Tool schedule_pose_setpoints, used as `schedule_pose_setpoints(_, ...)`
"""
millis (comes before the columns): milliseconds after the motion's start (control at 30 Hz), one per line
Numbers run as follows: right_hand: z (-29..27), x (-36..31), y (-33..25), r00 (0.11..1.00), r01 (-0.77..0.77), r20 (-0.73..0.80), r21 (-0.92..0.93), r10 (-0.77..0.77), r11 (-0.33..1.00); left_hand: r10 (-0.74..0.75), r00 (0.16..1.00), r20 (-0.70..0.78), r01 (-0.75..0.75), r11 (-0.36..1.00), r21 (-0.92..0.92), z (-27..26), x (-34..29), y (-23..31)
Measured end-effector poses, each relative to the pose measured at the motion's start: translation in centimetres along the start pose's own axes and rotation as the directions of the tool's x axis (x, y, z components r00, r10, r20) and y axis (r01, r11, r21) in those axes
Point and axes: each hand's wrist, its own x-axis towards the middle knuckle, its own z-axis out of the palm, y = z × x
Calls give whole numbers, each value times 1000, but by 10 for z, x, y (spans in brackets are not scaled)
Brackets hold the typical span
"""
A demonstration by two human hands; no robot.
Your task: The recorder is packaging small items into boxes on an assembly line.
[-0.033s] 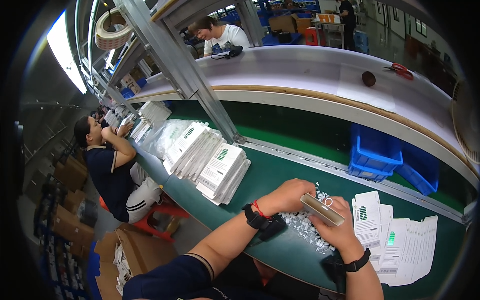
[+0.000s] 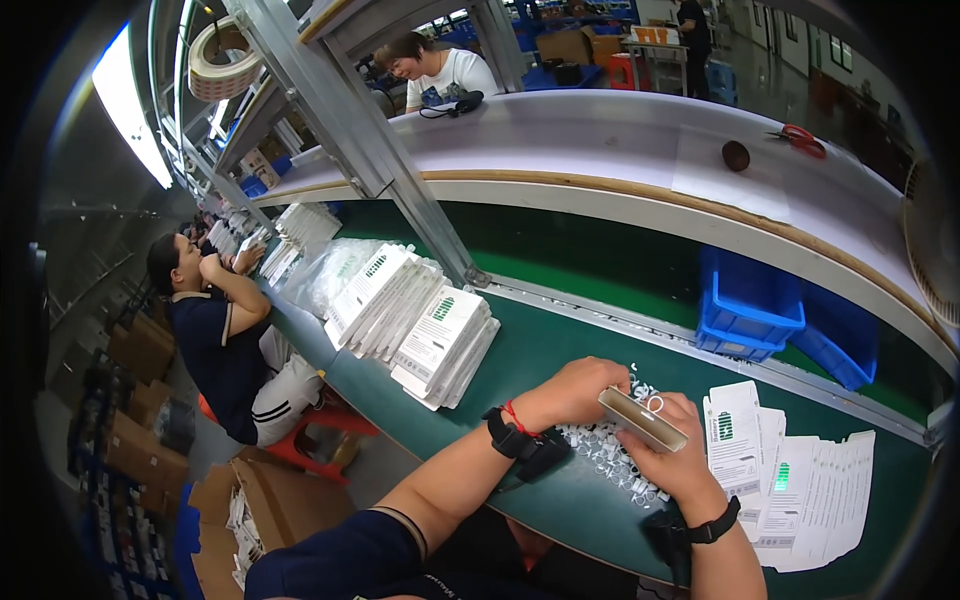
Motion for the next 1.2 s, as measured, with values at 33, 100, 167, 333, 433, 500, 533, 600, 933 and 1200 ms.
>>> schedule_pose_setpoints(33, 0, 1, -2, 1000, 3, 8, 18, -3, 1000, 0, 1000, 3, 0, 1000, -2, 1, 0, 0)
schedule_pose_setpoints(100, -4, 4, -7, 999, 40, 11, -32, -39, 999, 10, 1000, -9, -9, 1000, 19, 2, -1, -1)
schedule_pose_setpoints(167, -5, 6, -8, 997, 77, 16, -80, -76, 994, 16, 1000, -3, -16, 1000, 10, 1, -1, 0)
schedule_pose_setpoints(333, -5, 6, -6, 997, 80, 29, -96, -77, 992, 43, 999, -8, -42, 999, 20, 1, 0, 0)
schedule_pose_setpoints(433, -5, 5, -6, 997, 69, 30, -70, -67, 995, 26, 1000, 1, -26, 1000, 10, 0, -1, 2)
schedule_pose_setpoints(500, -4, 5, -6, 997, 68, 26, -72, -66, 995, 30, 999, -10, -30, 999, 16, 0, -1, 1)
schedule_pose_setpoints(533, -4, 5, -6, 998, 68, 21, -74, -66, 995, 31, 999, -13, -30, 999, 17, 0, -1, 2)
schedule_pose_setpoints(600, -4, 4, -6, 998, 60, 23, -71, -59, 996, 7, 1000, 4, -7, 1000, 17, 0, -1, 3)
schedule_pose_setpoints(933, -4, 6, -5, 999, 52, 19, -53, -51, 997, -16, 1000, -2, 16, 1000, 17, -1, 0, 4)
schedule_pose_setpoints(1200, 1, -25, 45, 995, -94, 45, -10, 95, 995, -39, 999, 8, 39, 999, 19, 11, 8, 3)
